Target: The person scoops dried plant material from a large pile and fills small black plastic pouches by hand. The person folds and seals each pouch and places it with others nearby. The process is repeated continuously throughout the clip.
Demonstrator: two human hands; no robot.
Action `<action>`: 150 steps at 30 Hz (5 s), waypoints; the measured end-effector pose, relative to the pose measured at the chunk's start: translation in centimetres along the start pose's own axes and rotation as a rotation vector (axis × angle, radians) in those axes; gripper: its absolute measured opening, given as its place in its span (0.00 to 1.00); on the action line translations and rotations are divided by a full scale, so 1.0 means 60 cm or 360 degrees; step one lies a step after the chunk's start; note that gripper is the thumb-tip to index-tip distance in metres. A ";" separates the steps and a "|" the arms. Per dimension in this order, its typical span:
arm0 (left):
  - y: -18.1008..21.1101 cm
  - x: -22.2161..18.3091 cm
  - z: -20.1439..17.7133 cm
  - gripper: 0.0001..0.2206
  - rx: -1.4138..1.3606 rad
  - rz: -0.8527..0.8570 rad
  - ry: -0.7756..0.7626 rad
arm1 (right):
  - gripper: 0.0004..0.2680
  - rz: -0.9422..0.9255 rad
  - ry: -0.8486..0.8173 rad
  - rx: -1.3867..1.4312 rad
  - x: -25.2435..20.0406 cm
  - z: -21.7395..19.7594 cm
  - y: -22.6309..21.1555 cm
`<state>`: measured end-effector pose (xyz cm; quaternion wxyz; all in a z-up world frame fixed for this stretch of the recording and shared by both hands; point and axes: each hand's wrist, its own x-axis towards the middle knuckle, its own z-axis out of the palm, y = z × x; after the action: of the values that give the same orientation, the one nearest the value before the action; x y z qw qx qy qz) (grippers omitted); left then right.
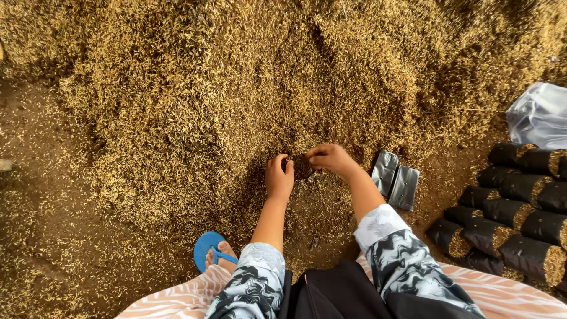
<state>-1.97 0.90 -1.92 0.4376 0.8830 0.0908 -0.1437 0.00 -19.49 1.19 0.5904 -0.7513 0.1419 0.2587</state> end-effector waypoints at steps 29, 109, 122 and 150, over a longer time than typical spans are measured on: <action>0.006 0.044 0.008 0.17 -0.0205 -0.0361 -0.0332 | 0.32 -0.0381 0.0288 -0.1301 -0.056 0.077 -0.040; 0.296 0.013 0.271 0.06 -0.0283 0.0077 -0.1136 | 0.15 -0.0243 0.2366 0.0292 0.109 -0.699 0.463; 0.292 0.013 0.281 0.07 -0.0313 0.0162 -0.1175 | 0.29 0.0082 0.1945 -0.0122 -0.012 -0.654 0.253; 0.278 -0.019 0.314 0.06 -0.0397 0.0237 -0.1247 | 0.32 0.1130 0.1471 -0.1195 -0.157 -0.674 0.235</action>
<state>-1.54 -24.21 0.07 0.5519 0.7059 -0.1300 -0.4245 -6.15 -62.91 1.77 0.0490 -0.8460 0.5170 0.1211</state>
